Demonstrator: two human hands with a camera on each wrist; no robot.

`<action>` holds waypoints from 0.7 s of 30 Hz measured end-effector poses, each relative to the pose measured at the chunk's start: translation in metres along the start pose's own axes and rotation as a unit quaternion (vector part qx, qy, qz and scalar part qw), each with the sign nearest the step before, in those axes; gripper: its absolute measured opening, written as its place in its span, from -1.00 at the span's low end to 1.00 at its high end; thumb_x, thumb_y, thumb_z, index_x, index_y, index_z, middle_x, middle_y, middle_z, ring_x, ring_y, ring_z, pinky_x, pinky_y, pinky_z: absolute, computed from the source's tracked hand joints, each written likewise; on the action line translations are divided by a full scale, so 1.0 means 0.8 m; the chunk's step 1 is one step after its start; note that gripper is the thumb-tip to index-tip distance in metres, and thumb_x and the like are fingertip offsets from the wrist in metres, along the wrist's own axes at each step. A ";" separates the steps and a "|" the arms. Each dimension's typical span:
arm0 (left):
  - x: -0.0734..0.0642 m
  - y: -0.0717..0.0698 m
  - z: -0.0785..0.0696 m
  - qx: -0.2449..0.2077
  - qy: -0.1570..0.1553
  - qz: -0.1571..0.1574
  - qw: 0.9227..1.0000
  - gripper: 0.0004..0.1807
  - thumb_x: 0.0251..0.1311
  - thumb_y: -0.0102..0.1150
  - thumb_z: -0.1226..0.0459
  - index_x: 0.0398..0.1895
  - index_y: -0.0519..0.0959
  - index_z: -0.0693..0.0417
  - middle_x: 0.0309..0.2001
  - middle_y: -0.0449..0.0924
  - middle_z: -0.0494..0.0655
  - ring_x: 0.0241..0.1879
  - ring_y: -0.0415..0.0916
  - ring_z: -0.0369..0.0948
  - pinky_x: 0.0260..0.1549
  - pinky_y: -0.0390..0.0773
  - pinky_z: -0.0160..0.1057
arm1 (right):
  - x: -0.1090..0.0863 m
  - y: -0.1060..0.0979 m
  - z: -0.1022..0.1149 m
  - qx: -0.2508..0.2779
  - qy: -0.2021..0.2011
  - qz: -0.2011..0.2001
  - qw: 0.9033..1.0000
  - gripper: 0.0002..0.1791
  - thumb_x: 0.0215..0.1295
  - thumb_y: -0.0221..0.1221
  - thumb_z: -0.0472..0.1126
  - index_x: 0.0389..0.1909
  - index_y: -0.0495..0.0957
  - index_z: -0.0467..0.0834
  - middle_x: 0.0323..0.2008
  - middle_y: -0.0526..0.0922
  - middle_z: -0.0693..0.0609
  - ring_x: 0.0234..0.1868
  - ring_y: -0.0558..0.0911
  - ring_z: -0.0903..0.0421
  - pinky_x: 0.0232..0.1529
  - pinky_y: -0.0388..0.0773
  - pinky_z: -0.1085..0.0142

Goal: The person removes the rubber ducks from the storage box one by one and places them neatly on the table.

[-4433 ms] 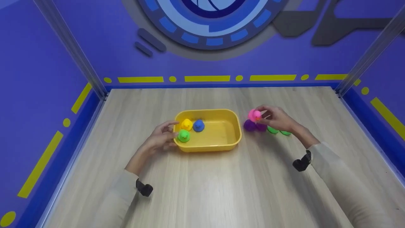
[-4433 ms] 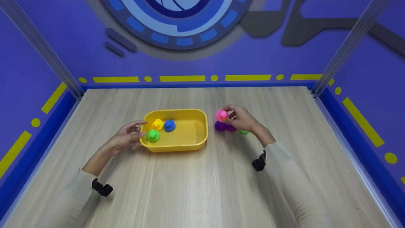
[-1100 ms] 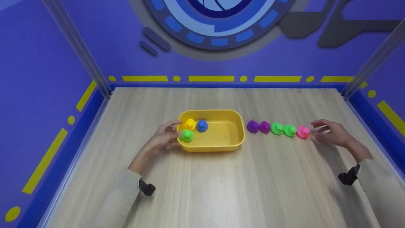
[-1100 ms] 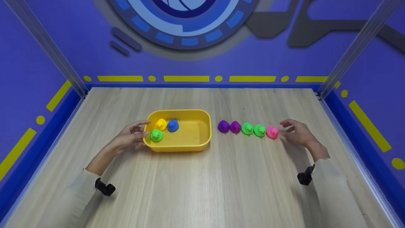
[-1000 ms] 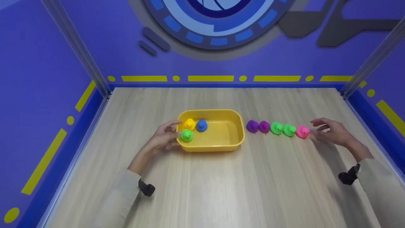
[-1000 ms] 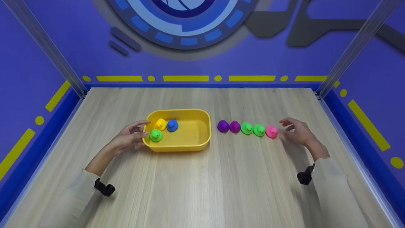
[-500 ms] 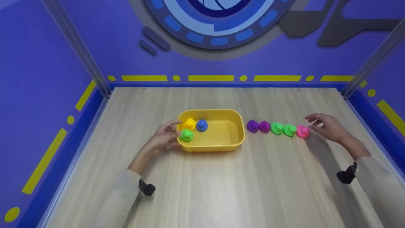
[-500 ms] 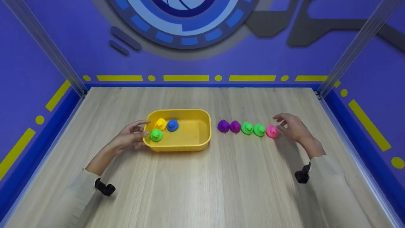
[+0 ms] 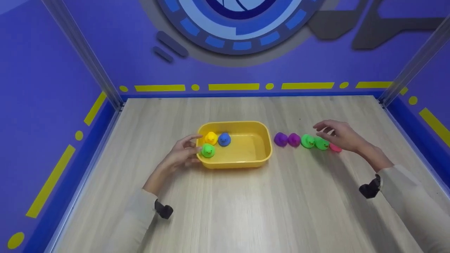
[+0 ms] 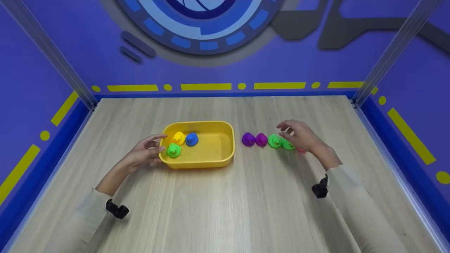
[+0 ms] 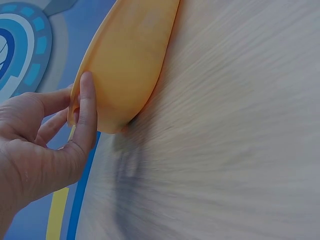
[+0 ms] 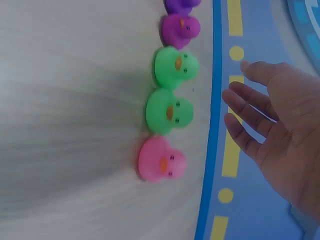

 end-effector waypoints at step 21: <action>0.001 -0.001 0.000 0.002 -0.006 -0.005 1.000 -0.41 0.35 0.27 0.36 0.42 0.43 -0.14 0.00 0.35 0.01 -0.19 0.58 -0.13 -0.06 0.77 -0.10 | 0.071 0.036 0.067 0.055 0.033 0.061 0.996 -0.65 0.51 0.17 -0.17 0.23 0.56 -0.15 0.06 0.70 -0.12 0.05 0.65 -0.02 0.02 0.56 0.52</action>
Point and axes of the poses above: each hand's wrist, its own x-axis towards the middle knuckle, its own y-axis out of the palm, z = x × y, the point moved 3 cm from there along x, towards the middle knuckle
